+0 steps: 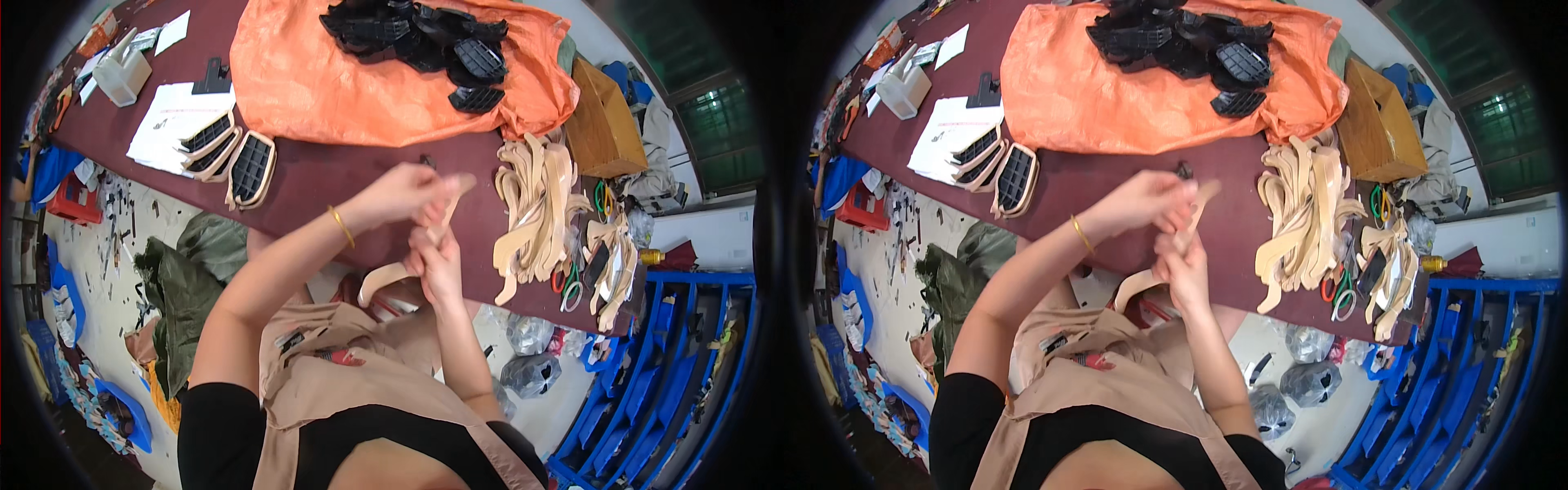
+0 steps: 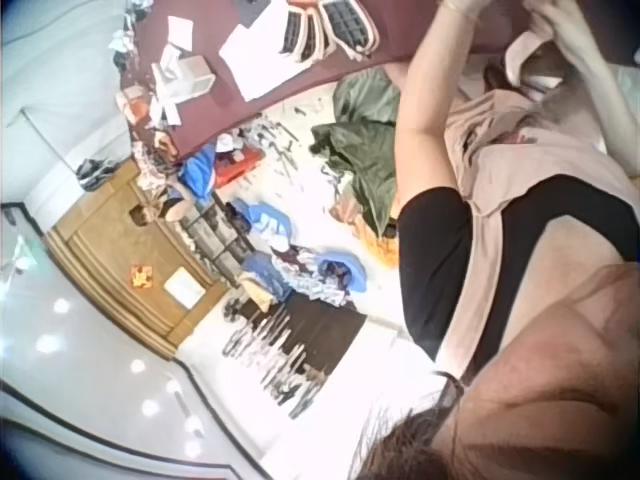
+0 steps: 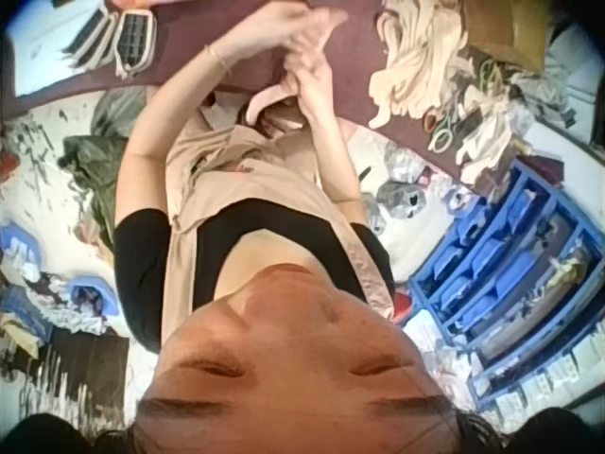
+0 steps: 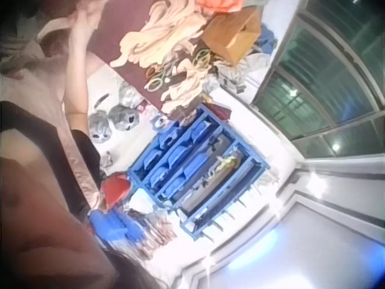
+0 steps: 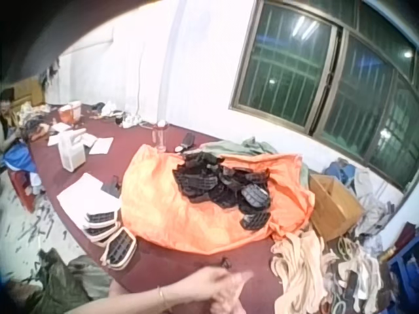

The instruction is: Assembling shoe sole components by hand and with a small hammer.

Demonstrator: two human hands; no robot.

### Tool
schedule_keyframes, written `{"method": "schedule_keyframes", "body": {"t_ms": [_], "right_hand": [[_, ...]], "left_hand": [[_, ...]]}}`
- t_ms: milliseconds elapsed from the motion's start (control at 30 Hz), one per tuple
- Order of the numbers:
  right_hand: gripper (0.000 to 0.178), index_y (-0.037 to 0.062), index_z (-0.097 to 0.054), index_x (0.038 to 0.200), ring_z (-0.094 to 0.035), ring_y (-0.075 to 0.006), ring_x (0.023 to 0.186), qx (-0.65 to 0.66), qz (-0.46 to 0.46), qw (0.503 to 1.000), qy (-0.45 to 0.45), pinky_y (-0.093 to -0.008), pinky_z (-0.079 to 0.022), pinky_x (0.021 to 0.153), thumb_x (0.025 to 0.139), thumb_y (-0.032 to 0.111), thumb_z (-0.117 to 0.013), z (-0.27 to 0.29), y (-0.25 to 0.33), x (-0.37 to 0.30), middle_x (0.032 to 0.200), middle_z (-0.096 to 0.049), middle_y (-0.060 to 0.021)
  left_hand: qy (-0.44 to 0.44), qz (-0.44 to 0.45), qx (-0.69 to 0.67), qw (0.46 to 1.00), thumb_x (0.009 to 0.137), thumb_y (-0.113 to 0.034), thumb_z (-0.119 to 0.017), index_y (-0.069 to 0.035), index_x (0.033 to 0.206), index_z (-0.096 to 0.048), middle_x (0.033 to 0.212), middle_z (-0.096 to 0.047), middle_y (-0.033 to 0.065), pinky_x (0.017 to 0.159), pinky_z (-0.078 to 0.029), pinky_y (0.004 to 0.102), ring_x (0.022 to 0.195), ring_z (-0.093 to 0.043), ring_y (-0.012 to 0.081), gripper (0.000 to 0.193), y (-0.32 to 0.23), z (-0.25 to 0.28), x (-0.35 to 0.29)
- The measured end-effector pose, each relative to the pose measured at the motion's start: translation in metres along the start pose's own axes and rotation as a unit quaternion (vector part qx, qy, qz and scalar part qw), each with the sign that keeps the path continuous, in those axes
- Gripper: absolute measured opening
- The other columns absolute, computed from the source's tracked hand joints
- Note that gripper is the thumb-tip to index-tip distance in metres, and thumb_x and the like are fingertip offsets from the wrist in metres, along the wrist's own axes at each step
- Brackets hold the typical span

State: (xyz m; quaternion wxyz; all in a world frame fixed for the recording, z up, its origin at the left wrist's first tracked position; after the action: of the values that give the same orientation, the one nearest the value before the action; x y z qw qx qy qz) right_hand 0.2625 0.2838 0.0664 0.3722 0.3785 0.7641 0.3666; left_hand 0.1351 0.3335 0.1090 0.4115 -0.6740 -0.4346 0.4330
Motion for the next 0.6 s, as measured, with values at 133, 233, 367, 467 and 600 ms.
{"method": "schedule_keyframes", "body": {"t_ms": [133,233,367,467,600], "right_hand": [[0.04,0.0,-0.055,0.102,-0.057,-0.016,0.058,0.076,-0.015,0.997,0.008,-0.0262,-0.047,0.054,0.099,0.035,-0.036,0.042,0.004,-0.021,0.083,-0.059,-0.0092],[0.044,-0.0037,-0.058,0.105,-0.059,-0.02,0.085,-0.101,0.12,0.986,-0.058,-0.0317,-0.047,0.078,0.098,0.034,-0.037,0.051,0.013,-0.034,0.096,-0.061,-0.0118],[0.038,-0.003,-0.063,0.102,-0.05,-0.012,0.079,-0.391,0.207,0.884,-0.149,-0.0263,-0.039,0.073,0.097,0.029,-0.042,0.072,0.035,-0.043,0.092,-0.057,-0.0029],[0.042,-0.0028,-0.06,0.095,-0.045,-0.0056,0.06,-0.295,0.23,0.879,-0.295,-0.0204,-0.033,0.053,0.097,0.036,-0.044,0.092,0.056,-0.051,0.067,-0.049,0.0025],[0.024,0.0049,-0.055,0.1,-0.039,-0.0075,0.056,0.102,0.234,0.941,-0.221,-0.0219,-0.03,0.049,0.095,0.028,-0.049,0.102,0.075,-0.057,0.067,-0.044,0.0026]], "left_hand": [[-0.156,-0.183,0.33,0.913,0.086,-0.032,-0.062,0.0,0.095,-0.063,0.077,-0.066,0.0083,0.06,-0.05,0.0275,0.069,-0.064,0.0159,0.033,-0.026,0.067,0.118],[-0.167,-0.291,0.42,0.843,0.082,-0.028,-0.067,-0.001,0.1,-0.064,0.081,-0.067,0.0161,0.063,-0.05,0.0316,0.072,-0.066,0.0208,0.032,-0.033,0.061,0.2],[-0.179,-0.227,0.387,0.876,0.087,-0.052,-0.048,-0.016,0.112,-0.062,0.102,-0.063,0.021,0.083,-0.047,0.0441,0.096,-0.06,0.0357,0.046,-0.029,0.036,0.268],[-0.165,-0.23,0.38,0.881,0.086,-0.057,-0.046,-0.011,0.097,-0.062,0.096,-0.063,0.0214,0.079,-0.047,0.0454,0.093,-0.059,0.0374,0.051,-0.021,0.04,0.269],[-0.247,-0.243,-0.137,0.928,0.085,-0.019,-0.065,-0.007,0.092,-0.046,0.083,-0.054,0.0056,0.059,-0.047,0.0273,0.072,-0.056,0.0132,0.023,-0.003,0.096,0.181]]}}
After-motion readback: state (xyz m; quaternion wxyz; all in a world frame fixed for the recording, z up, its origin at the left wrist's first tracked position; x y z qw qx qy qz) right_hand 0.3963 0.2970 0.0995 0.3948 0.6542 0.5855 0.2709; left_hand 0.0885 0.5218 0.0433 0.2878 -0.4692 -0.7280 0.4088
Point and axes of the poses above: each hand's wrist, its own x-axis towards the middle knuckle, its own z-axis out of the back of the hand, y = z × x, the point moved 4 cm from there along x, towards the middle knuckle
